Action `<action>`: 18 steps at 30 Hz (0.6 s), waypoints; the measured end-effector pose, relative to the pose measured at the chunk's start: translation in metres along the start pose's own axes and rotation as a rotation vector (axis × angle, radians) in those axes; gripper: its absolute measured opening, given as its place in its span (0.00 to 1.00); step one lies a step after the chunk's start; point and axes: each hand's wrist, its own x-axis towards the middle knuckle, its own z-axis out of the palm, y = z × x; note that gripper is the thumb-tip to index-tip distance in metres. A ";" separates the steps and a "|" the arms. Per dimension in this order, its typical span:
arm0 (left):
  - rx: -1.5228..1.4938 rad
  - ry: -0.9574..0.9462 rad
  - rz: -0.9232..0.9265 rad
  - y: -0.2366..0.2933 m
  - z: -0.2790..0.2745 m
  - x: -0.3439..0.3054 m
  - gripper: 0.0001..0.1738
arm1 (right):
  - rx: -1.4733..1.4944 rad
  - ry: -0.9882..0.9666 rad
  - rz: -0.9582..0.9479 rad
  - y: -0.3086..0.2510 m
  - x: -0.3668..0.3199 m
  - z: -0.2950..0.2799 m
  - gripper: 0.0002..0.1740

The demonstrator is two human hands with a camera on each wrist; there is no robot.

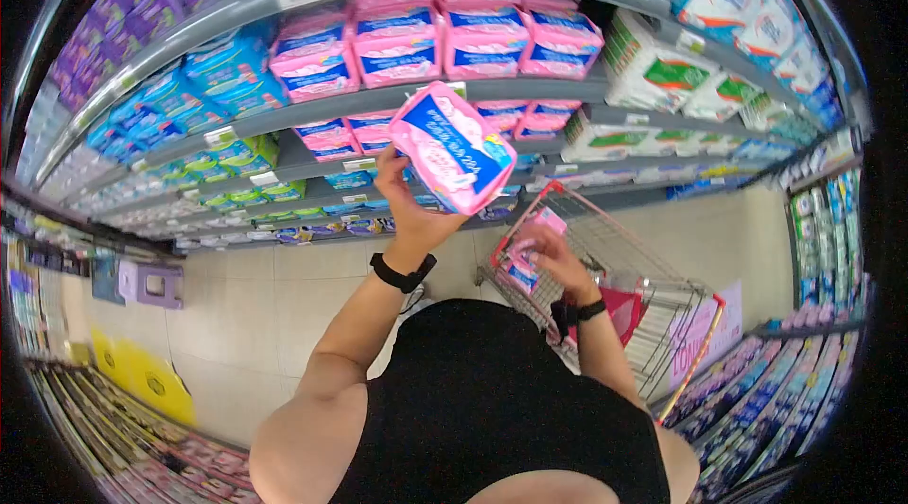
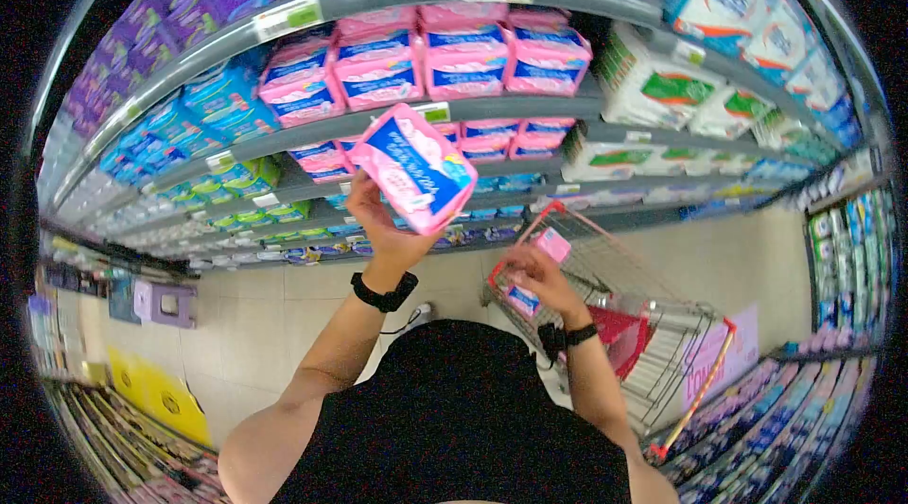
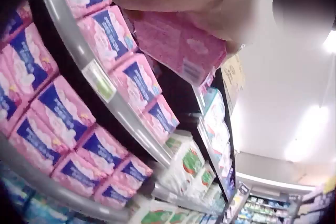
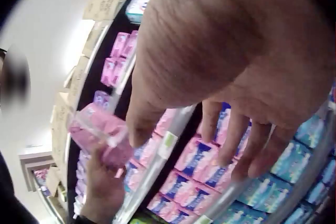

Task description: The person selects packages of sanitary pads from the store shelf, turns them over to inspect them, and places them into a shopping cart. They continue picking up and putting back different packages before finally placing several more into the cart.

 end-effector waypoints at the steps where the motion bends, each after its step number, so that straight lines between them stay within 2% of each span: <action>1: 0.001 -0.019 -0.016 0.004 0.008 -0.008 0.60 | 0.031 -0.014 -0.109 -0.020 0.006 0.005 0.40; 2: 0.032 -0.120 -0.020 0.013 0.012 -0.011 0.57 | 0.120 -0.008 -0.141 -0.048 0.009 0.012 0.47; 4: 0.098 -0.341 0.008 0.029 0.017 -0.013 0.53 | 0.453 -0.011 -0.289 -0.065 0.019 0.021 0.56; 6: 0.182 -0.565 0.076 0.036 0.021 -0.018 0.51 | 0.222 0.086 -0.292 -0.082 0.025 0.022 0.58; 7: 0.180 -0.571 0.068 0.040 0.023 -0.020 0.50 | 0.108 0.124 -0.284 -0.085 0.025 0.023 0.59; 9: 0.195 -0.573 0.054 0.044 0.022 -0.020 0.47 | -0.040 0.261 -0.247 -0.073 0.028 0.024 0.58; 10: 0.258 -0.646 0.096 0.047 0.019 -0.018 0.46 | -0.112 0.318 -0.226 -0.068 0.029 0.025 0.57; 13: 0.293 -0.797 0.171 0.047 0.015 -0.021 0.43 | -0.091 0.443 -0.188 -0.068 0.022 0.039 0.53; 14: 0.260 -0.806 0.157 0.049 0.015 -0.025 0.43 | -0.121 0.458 -0.238 -0.061 0.022 0.040 0.50; 17: 0.124 -0.801 0.110 0.051 0.021 -0.029 0.45 | -0.059 0.481 -0.180 -0.058 0.018 0.040 0.47; 18: 0.072 -0.803 0.066 0.052 0.022 -0.027 0.51 | -0.036 0.491 -0.184 -0.058 0.015 0.038 0.46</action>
